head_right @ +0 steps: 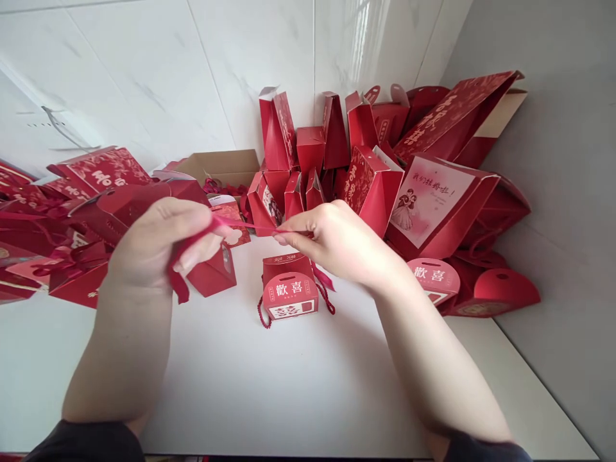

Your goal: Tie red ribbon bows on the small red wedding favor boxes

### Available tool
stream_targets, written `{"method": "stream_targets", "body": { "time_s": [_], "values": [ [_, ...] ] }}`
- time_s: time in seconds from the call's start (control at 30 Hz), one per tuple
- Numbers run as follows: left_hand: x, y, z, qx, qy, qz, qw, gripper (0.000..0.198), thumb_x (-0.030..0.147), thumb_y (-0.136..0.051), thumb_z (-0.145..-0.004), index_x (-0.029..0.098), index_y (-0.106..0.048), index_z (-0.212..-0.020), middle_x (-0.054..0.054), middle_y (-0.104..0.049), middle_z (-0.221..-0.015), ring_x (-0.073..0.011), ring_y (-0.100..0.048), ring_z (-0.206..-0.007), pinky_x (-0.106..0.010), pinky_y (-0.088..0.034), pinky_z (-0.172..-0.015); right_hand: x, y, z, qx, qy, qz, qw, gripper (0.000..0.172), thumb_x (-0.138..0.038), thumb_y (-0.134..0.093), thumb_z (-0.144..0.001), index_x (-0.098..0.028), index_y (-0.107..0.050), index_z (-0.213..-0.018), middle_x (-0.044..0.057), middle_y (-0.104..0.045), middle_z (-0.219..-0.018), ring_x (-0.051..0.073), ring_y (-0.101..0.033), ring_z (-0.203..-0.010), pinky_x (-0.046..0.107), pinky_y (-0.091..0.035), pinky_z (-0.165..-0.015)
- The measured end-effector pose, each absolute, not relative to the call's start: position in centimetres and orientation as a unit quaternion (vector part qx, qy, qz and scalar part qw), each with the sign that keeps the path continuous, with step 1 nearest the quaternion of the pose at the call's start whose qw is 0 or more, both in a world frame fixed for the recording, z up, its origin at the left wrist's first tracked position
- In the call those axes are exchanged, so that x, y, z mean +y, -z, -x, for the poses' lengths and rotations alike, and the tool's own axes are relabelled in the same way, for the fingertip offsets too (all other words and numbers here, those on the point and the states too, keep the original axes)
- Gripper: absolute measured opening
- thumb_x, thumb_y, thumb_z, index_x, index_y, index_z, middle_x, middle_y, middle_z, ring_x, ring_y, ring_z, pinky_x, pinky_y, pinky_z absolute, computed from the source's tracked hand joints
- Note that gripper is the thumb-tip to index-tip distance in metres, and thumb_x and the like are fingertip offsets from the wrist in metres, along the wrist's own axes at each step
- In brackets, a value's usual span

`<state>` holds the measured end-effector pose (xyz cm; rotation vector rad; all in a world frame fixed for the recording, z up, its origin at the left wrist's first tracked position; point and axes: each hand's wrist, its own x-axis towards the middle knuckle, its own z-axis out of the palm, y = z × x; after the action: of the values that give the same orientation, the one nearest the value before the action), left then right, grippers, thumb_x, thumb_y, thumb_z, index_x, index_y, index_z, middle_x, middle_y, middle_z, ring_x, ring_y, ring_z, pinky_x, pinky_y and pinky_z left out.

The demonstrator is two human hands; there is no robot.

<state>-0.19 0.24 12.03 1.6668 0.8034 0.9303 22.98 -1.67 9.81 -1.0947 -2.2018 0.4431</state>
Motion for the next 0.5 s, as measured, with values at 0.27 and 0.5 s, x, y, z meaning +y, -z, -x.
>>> {"method": "stream_targets", "body": {
  "time_s": [0.27, 0.5],
  "values": [
    [0.3, -14.4, 1.6, 0.305, -0.634, -0.489, 0.517, 0.024, 0.041, -0.050, -0.094, 0.030, -0.071, -0.089, 0.007, -0.063, -0.058, -0.0046, -0.020, -0.037, -0.024, -0.017, -0.034, 0.2, -7.5, -27.2, -0.790, -0.232, 0.539, 0.179, 0.047, -0.030, -0.075, -0.079, -0.021, -0.046, -0.043, -0.005, -0.038, -0.038, 0.006, -0.024, -0.029, 0.027, -0.014, -0.031],
    [-0.2, -13.3, 0.6, 0.362, -0.496, -0.589, 0.526, 0.025, 0.044, -0.061, -0.085, 0.023, -0.073, -0.080, 0.003, -0.057, -0.049, -0.0047, -0.035, -0.036, -0.025, -0.024, -0.036, -1.6, -9.6, -25.8, -0.835, -0.280, 0.417, 0.226, 0.018, -0.036, -0.073, -0.081, -0.028, -0.071, -0.097, 0.000, -0.069, -0.077, 0.016, -0.062, -0.055, 0.028, -0.049, -0.047]
  ]
}}
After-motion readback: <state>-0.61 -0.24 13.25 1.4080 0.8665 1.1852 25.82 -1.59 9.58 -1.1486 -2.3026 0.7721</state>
